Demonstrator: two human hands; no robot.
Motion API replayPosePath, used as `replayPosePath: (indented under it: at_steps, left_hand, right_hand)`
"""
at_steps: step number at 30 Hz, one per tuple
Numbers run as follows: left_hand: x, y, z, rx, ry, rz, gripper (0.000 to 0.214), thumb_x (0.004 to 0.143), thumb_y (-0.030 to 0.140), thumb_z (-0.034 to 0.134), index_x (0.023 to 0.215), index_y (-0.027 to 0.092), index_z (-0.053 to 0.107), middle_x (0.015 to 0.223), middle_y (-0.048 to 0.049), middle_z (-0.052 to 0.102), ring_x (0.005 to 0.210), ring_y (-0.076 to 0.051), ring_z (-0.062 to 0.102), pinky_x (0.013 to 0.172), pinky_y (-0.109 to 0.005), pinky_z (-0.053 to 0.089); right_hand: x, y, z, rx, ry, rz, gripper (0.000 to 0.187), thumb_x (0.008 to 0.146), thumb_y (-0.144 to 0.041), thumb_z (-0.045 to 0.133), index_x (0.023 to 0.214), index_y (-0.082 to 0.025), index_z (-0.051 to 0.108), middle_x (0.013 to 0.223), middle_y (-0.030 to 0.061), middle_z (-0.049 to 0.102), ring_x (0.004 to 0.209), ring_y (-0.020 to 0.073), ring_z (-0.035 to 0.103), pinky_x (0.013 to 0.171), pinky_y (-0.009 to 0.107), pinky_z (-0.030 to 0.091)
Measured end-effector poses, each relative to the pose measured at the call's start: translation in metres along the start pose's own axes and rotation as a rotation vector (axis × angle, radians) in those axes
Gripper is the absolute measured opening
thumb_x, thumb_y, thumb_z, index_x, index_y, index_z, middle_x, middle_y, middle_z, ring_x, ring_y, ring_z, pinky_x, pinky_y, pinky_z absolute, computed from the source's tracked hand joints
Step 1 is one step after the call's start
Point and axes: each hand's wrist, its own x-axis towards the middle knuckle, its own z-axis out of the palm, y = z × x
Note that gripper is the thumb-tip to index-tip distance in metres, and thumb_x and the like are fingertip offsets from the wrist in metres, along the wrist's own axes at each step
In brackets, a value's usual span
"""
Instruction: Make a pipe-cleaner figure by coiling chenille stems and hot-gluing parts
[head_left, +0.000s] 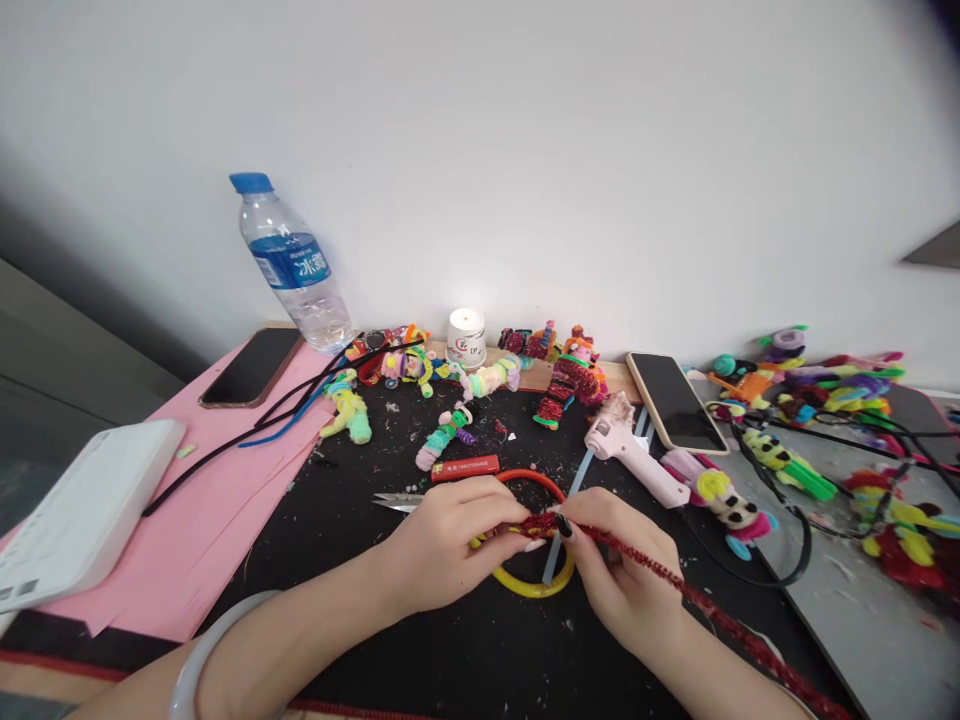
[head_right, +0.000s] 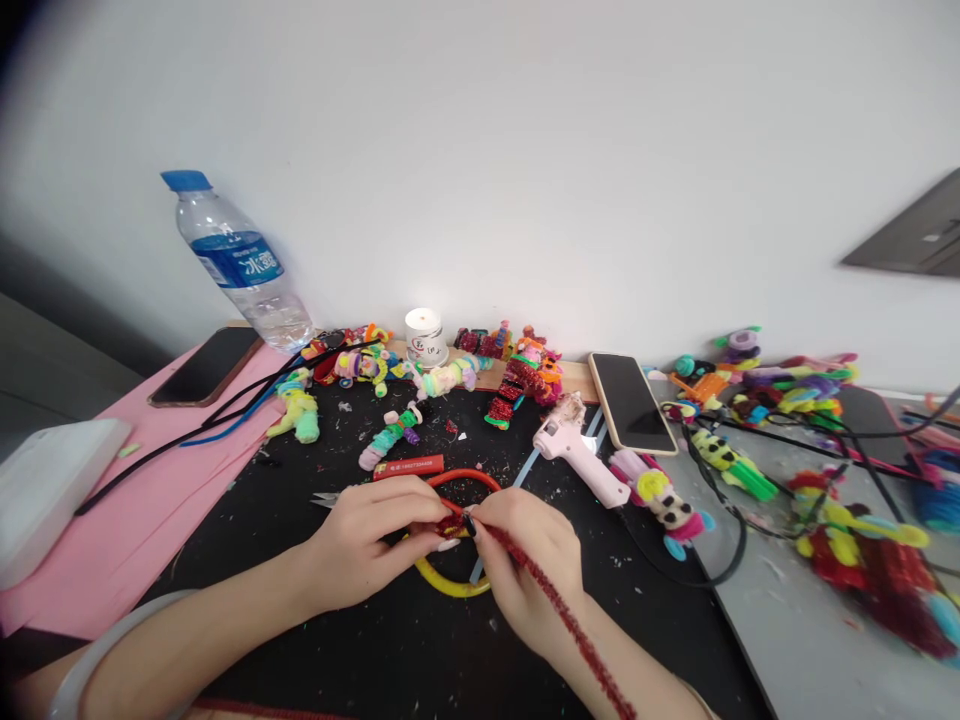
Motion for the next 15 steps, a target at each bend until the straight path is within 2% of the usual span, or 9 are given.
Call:
replayPosePath:
  at_steps: [10,15]
  left_hand:
    - [0.0011,-0.0018,-0.0014,0.032,0.029,0.045,0.011,0.086,0.015,0.056,0.084,0.012,0.066,0.079,-0.0085,0.069,0.072,-0.015,0.064,0.067,-0.024,0.053]
    - [0.0010,-0.0008,-0.0020,0.033,0.029,0.025,0.013,0.087,0.016,0.054,0.084,0.013,0.067,0.078,-0.0074,0.069,0.071,-0.014,0.064,0.066,-0.024,0.053]
  right_hand:
    - [0.0005,0.0021,-0.0006,0.035,-0.009,0.025,0.021,0.083,-0.002,0.050,0.091,-0.018,0.059,0.076,0.0046,0.063,0.067,0.0146,0.061,0.060,0.027,0.050]
    - [-0.0001,0.0044,0.0002,0.044,-0.018,0.036,0.021,0.083,-0.003,0.048,0.092,-0.018,0.060,0.076,0.0052,0.063,0.068,0.0160,0.061,0.061,0.029,0.051]
